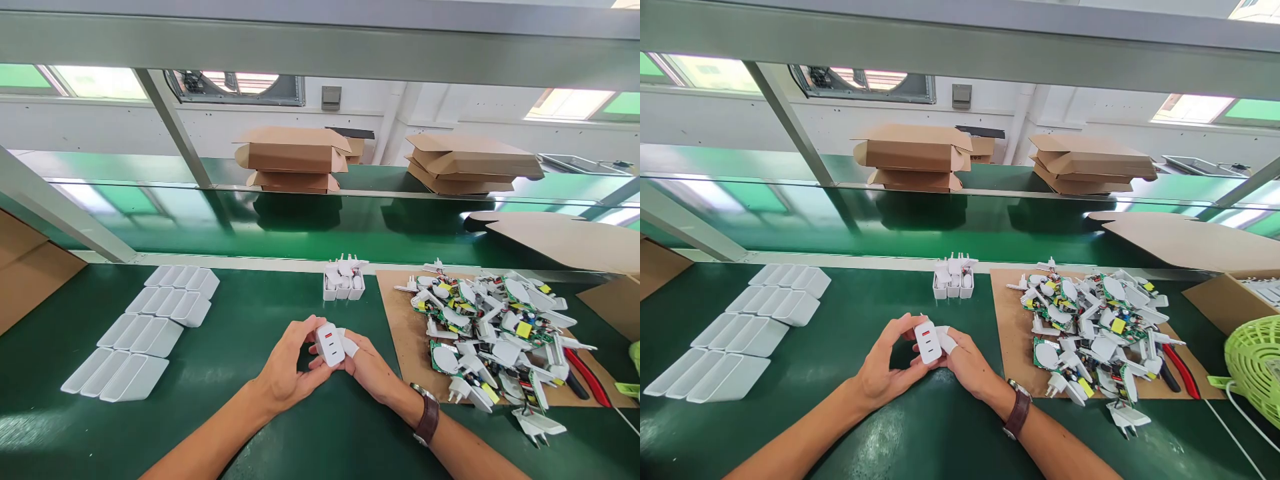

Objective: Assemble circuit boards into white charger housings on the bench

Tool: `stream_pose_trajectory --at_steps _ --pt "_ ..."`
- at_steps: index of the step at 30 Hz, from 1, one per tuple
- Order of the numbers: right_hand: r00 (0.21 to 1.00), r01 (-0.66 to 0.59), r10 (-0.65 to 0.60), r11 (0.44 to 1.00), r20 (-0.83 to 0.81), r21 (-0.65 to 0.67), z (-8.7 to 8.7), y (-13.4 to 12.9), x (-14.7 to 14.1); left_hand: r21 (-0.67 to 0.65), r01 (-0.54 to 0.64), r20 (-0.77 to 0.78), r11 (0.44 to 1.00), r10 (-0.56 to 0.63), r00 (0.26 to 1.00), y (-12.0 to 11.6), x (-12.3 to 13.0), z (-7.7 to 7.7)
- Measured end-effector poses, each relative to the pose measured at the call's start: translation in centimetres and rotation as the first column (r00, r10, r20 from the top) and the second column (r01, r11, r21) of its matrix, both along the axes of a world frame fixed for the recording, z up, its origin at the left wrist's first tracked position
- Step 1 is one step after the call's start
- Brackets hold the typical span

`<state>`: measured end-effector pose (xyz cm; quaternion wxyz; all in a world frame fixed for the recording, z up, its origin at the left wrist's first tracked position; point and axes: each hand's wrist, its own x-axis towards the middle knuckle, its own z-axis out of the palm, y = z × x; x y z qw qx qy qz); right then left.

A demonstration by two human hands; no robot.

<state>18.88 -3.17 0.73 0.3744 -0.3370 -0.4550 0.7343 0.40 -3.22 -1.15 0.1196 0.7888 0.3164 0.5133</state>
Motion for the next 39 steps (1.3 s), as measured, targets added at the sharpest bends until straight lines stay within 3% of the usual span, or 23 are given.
stream_pose_trajectory --at_steps 8,11,14,17,21,23,26,29,33,35,36,37,39 --pt "0.999 -0.015 0.013 0.999 0.051 0.037 -0.7 0.1 0.2 -0.039 0.01 -0.028 0.999 -0.011 1.0 0.2 0.0 0.4" --pt "0.981 0.084 -0.119 0.973 0.156 0.213 -0.8 -0.2 0.4 -0.023 -0.014 -0.063 1.0 0.013 0.998 0.2 -0.3 0.4" --pt "0.928 0.148 -0.3 0.841 0.22 0.52 -0.4 -0.4 1.0 -0.029 -0.172 -0.146 0.985 0.166 0.975 0.6 -0.9 -0.1" --pt "0.856 0.108 -0.443 0.658 0.268 0.745 -0.2 -0.5 1.7 -0.221 -0.314 -0.168 0.923 0.282 0.945 1.8 -1.8 -0.5" --pt "0.744 -0.069 -0.589 0.401 0.315 0.913 -0.9 -0.3 2.1 -0.549 -0.356 -0.104 0.756 0.36 0.927 5.2 -2.7 0.1" --pt "0.714 -0.162 -0.618 0.313 0.33 0.936 -1.3 -0.3 2.1 -0.623 -0.32 -0.081 0.714 0.348 0.934 7.0 -2.5 0.5" --pt "0.7 -0.235 -0.625 0.257 0.347 0.937 -1.4 -0.6 1.9 -0.63 -0.26 -0.063 0.732 0.285 0.956 8.6 -1.3 0.6" --pt "0.696 -0.295 -0.618 0.218 0.365 0.93 -1.2 -0.9 1.9 -0.583 -0.261 -0.099 0.769 0.251 0.963 8.5 -0.4 0.4" --pt "0.69 -0.359 -0.605 0.191 0.397 0.914 -1.5 -1.0 2.0 -0.479 -0.338 -0.208 0.81 0.27 0.94 6.8 -3.1 1.9" --pt "0.702 -0.368 -0.588 0.182 0.401 0.912 -1.9 -1.1 2.0 -0.348 -0.457 -0.305 0.818 0.362 0.881 5.6 -6.5 3.4" --pt "0.707 -0.372 -0.58 0.182 0.405 0.91 -2.2 -1.2 1.9 -0.196 -0.566 -0.395 0.801 0.464 0.793 4.9 -8.5 4.2" --pt "0.71 -0.381 -0.569 0.186 0.416 0.905 -2.3 -1.3 1.9 -0.02 -0.666 -0.469 0.745 0.582 0.665 4.3 -10.5 4.9" --pt "0.703 -0.414 -0.545 0.209 0.457 0.886 -2.5 -1.5 1.8 0.238 -0.761 -0.571 0.603 0.721 0.393 3.1 -14.3 5.9"
